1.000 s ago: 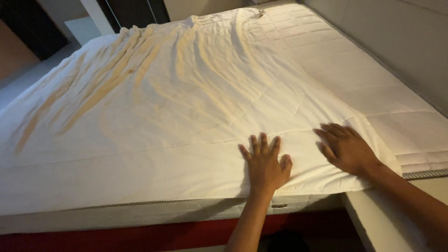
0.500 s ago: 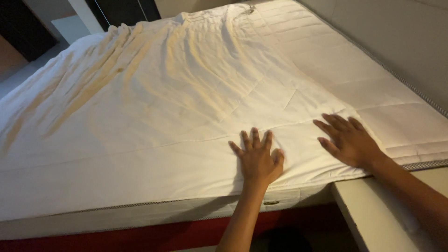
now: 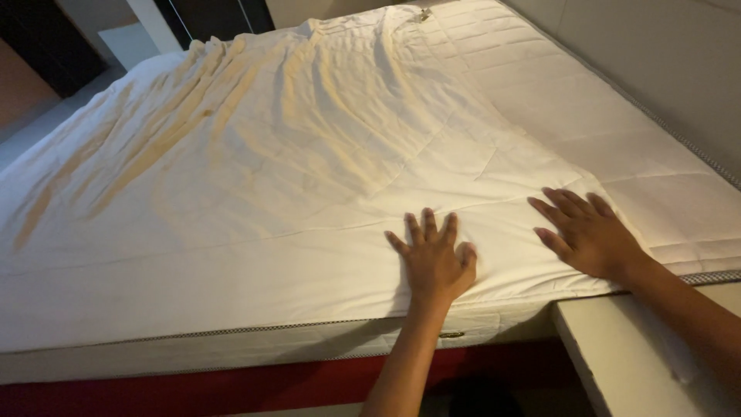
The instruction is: The person smooths a white fitted sheet over a mattress by hand, moving from the foot of the bed toward the headboard. The hands repeatedly press and flatten the fabric to remove wrinkles and ensure the sheet is taut across the mattress surface.
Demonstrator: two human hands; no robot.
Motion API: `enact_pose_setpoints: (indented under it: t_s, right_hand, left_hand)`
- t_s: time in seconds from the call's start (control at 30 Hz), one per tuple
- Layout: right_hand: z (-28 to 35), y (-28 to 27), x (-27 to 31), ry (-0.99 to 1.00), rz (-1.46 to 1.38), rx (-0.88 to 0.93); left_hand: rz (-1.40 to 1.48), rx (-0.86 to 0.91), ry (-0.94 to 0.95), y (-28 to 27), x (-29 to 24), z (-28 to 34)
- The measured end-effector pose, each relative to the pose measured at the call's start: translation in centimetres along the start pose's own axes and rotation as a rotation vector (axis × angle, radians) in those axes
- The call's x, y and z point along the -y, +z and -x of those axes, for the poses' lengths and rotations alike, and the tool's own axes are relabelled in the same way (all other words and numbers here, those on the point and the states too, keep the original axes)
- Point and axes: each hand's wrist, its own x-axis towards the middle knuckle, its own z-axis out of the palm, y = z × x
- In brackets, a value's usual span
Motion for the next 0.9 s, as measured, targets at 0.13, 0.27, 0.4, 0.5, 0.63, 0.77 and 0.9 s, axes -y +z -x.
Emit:
enact_pose_setpoints:
  t_s: [0.13,0.27,0.4,0.5,0.63,0.77,0.9]
  right_hand:
    - [0.7,0.0,-0.5,-0.020,0.034,0.025]
    - [0.9,-0.1,-0.4,-0.006,0.078,-0.005]
    - [0.6,0.1,-0.8,-0.013,0.075,-0.048]
    - [-1.7,1.0,-0.7,0.078,0.120,0.053]
    - [-5.9,-0.1,2.6,0.199,0.237,0.095]
    - [-9.7,-0.8,8.6,0.259,-0.049,0.064]
    - [-12.8,0.1,16.3,0.035,-0.195,-0.144]
  left_hand:
    - [-0.018,0.034,-0.018,-0.2,-0.7,-0.4]
    - [0.039,0.088,-0.069,-0.9,-1.5,-0.3]
    - [0.044,0.021,-0.018,0.2,-1.3,-0.3]
    - [0.115,0.000,0.029,0.8,-0.5,-0.2]
    - [0.181,-0.033,0.070,2.3,2.4,-1.3]
    - [0.459,-0.174,0.134,2.5,8.3,-1.9]
    - [0.147,-0.199,0.011,-1.9,15.3,-0.1]
